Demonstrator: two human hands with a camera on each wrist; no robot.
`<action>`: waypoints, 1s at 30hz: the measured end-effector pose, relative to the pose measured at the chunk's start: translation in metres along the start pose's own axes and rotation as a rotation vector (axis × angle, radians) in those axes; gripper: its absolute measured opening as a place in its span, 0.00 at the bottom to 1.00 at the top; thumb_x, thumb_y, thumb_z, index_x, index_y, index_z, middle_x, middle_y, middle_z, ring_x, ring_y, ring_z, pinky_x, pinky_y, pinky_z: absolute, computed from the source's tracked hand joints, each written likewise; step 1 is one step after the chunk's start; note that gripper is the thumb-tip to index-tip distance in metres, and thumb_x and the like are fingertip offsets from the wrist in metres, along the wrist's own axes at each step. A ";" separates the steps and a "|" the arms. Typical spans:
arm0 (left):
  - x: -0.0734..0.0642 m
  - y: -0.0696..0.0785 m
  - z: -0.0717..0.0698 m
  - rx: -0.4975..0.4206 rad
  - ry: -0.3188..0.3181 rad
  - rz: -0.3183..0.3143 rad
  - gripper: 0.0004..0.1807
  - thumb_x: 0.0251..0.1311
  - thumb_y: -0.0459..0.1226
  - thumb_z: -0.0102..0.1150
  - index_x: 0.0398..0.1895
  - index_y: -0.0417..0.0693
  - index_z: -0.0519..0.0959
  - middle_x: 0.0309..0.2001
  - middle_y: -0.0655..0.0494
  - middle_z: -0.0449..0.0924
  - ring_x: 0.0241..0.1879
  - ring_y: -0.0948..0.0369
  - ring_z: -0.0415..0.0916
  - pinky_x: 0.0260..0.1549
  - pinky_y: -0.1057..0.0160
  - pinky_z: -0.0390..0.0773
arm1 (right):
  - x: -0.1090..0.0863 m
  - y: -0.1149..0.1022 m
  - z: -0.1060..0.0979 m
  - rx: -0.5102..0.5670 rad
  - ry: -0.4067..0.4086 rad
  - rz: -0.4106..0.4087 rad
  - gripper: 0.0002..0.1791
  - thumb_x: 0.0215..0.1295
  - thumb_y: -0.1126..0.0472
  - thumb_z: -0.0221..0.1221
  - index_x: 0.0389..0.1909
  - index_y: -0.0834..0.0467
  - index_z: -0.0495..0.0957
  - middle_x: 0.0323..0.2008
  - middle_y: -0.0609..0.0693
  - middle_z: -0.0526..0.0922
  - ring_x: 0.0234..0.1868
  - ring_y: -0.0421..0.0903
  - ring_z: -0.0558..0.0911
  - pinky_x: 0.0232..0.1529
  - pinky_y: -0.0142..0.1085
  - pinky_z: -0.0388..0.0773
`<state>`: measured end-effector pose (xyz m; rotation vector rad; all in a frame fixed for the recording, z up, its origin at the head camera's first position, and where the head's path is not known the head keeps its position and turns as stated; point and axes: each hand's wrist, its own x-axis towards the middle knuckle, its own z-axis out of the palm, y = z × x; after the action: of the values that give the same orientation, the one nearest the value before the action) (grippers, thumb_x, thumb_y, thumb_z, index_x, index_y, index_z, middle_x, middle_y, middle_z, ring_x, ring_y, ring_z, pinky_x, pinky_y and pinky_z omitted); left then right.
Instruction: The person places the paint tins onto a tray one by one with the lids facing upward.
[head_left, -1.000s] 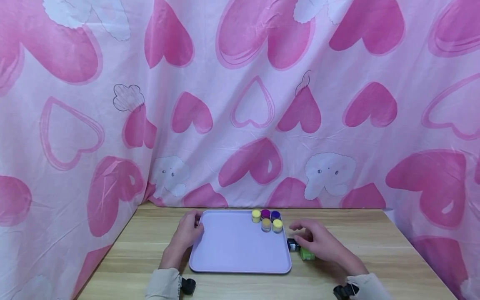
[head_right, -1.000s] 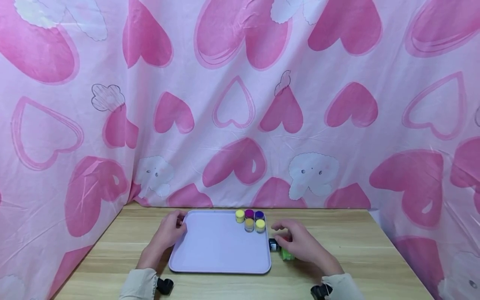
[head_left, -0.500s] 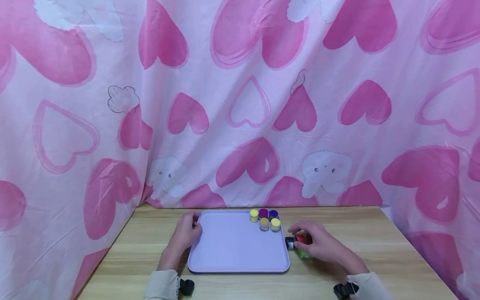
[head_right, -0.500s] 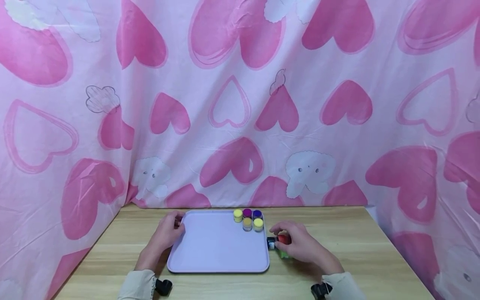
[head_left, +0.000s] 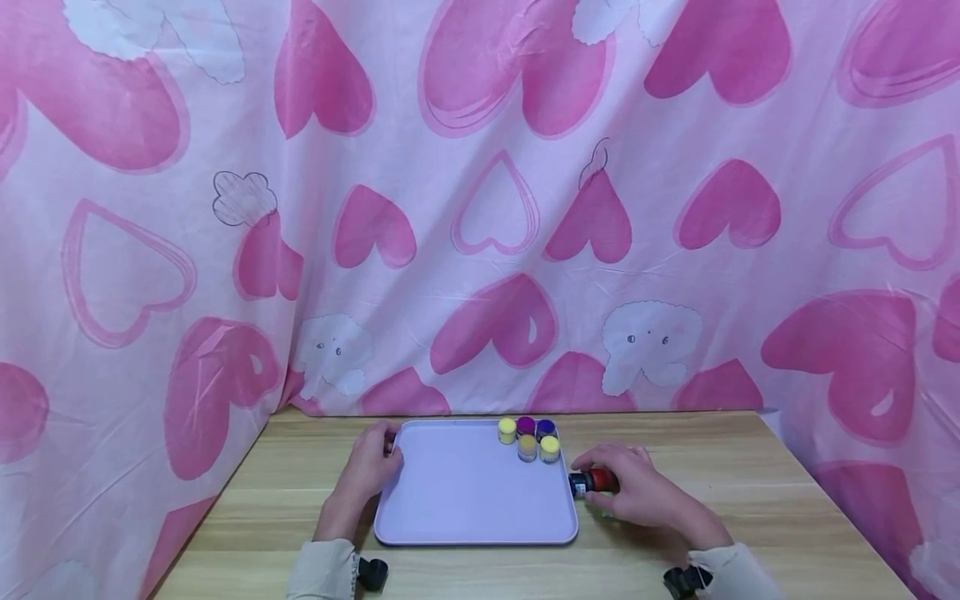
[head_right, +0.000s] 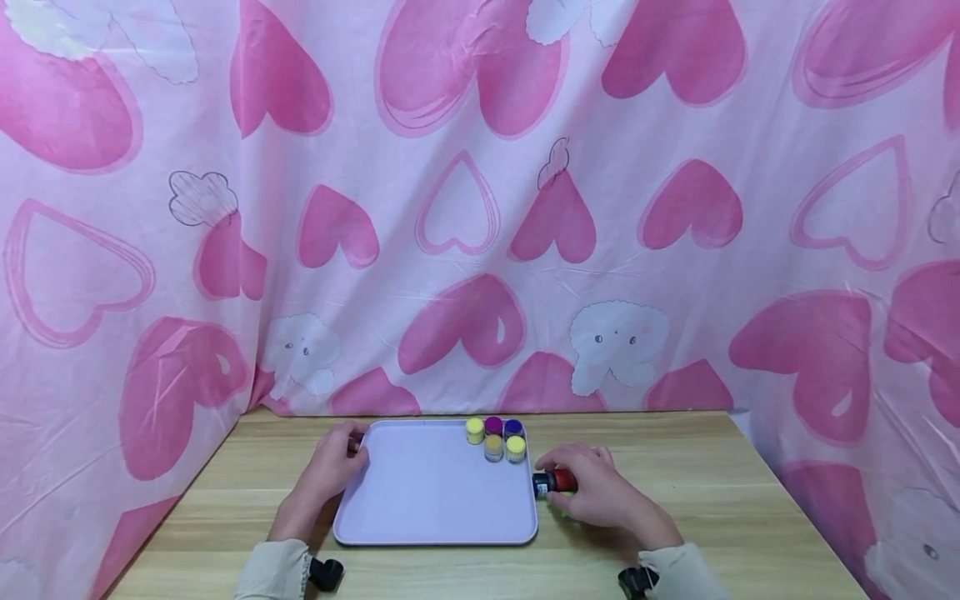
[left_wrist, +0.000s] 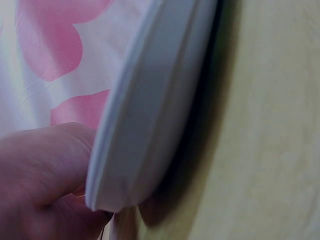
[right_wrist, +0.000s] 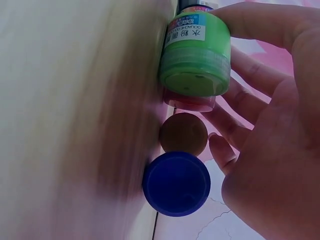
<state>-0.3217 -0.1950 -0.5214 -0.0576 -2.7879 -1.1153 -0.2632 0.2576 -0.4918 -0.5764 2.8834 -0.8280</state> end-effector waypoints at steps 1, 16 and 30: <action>0.000 0.000 0.000 -0.002 -0.001 -0.001 0.20 0.67 0.27 0.63 0.61 0.32 0.79 0.50 0.42 0.82 0.45 0.53 0.79 0.50 0.51 0.86 | 0.000 0.000 0.000 -0.002 -0.002 0.004 0.23 0.64 0.52 0.76 0.59 0.38 0.84 0.56 0.34 0.85 0.62 0.43 0.79 0.63 0.54 0.64; 0.000 0.001 -0.002 0.004 0.003 0.024 0.20 0.66 0.26 0.64 0.60 0.31 0.80 0.49 0.40 0.83 0.44 0.53 0.79 0.49 0.51 0.86 | -0.001 -0.004 0.002 -0.038 0.000 0.002 0.25 0.63 0.56 0.76 0.61 0.40 0.84 0.59 0.37 0.84 0.65 0.47 0.77 0.61 0.54 0.63; 0.000 0.002 -0.002 0.002 0.000 0.020 0.19 0.66 0.27 0.63 0.60 0.31 0.80 0.50 0.41 0.82 0.45 0.53 0.79 0.50 0.50 0.86 | -0.003 -0.007 0.003 -0.028 -0.004 -0.012 0.27 0.63 0.59 0.75 0.63 0.41 0.84 0.60 0.38 0.84 0.65 0.48 0.78 0.62 0.55 0.63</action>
<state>-0.3210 -0.1955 -0.5188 -0.0850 -2.7820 -1.1085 -0.2578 0.2515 -0.4904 -0.5982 2.8954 -0.7880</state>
